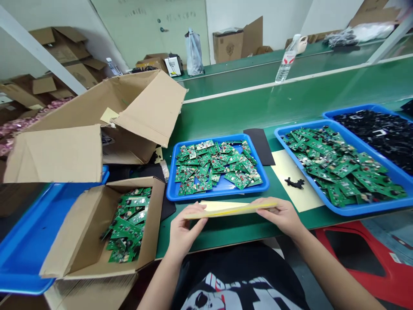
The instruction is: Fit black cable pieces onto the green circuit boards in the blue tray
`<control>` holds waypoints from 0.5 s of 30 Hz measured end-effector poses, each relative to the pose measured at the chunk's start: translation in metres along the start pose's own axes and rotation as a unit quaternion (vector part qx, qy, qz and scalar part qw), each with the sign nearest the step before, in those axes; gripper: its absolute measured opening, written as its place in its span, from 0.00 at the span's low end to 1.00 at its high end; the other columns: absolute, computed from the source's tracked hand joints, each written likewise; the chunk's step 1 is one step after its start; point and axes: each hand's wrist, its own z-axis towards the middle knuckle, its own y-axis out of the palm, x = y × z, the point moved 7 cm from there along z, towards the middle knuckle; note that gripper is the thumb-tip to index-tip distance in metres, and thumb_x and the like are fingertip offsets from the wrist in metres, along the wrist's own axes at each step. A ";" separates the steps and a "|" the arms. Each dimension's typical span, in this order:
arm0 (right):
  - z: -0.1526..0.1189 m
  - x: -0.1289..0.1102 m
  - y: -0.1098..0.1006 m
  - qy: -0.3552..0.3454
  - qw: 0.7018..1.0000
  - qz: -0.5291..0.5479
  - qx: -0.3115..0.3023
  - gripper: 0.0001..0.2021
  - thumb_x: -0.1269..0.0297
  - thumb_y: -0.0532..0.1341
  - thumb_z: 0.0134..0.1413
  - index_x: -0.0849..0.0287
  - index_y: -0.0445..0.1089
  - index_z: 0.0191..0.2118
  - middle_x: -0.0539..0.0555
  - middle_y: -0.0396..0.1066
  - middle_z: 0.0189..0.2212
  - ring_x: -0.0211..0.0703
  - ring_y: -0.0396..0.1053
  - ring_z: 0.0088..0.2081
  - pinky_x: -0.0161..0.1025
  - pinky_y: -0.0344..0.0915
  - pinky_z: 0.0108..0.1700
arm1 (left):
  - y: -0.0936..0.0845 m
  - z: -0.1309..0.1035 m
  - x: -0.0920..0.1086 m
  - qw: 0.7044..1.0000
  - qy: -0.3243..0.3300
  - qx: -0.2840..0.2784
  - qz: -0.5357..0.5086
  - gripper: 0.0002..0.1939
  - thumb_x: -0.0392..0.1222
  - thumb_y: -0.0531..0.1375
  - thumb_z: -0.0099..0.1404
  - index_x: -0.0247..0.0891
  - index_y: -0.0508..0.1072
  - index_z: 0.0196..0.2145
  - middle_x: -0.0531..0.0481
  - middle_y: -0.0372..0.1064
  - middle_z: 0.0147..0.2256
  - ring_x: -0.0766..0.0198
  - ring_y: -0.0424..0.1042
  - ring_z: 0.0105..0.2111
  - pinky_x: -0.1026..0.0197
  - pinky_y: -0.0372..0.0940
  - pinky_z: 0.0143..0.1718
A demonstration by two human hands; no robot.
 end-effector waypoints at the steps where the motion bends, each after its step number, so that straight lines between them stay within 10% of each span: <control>1: 0.000 -0.001 0.000 -0.004 1.000 -0.001 0.001 0.16 0.46 0.65 0.48 0.56 0.75 0.27 0.58 0.77 0.30 0.52 0.76 0.36 0.47 0.73 0.41 | 0.001 0.000 0.004 1.000 0.019 -0.006 0.004 0.13 0.46 0.71 0.46 0.38 0.73 0.21 0.47 0.71 0.25 0.55 0.74 0.36 0.51 0.58 0.57; 11: 0.001 0.004 -0.005 0.007 0.997 -0.062 0.046 0.19 0.43 0.63 0.46 0.55 0.77 0.26 0.56 0.77 0.27 0.50 0.75 0.31 0.43 0.73 0.35 | -0.013 -0.007 -0.018 0.997 -0.065 0.017 0.024 0.23 0.42 0.72 0.41 0.36 0.72 0.36 0.46 0.73 0.33 0.56 0.73 0.37 0.63 0.66 0.40; 15: 0.001 0.002 0.000 0.005 0.996 -0.077 0.034 0.17 0.45 0.64 0.47 0.55 0.77 0.27 0.55 0.77 0.27 0.50 0.75 0.29 0.42 0.73 0.32 | -0.007 -0.006 -0.023 0.994 -0.093 -0.059 0.023 0.29 0.39 0.71 0.44 0.37 0.70 0.45 0.47 0.73 0.36 0.58 0.73 0.38 0.64 0.66 0.40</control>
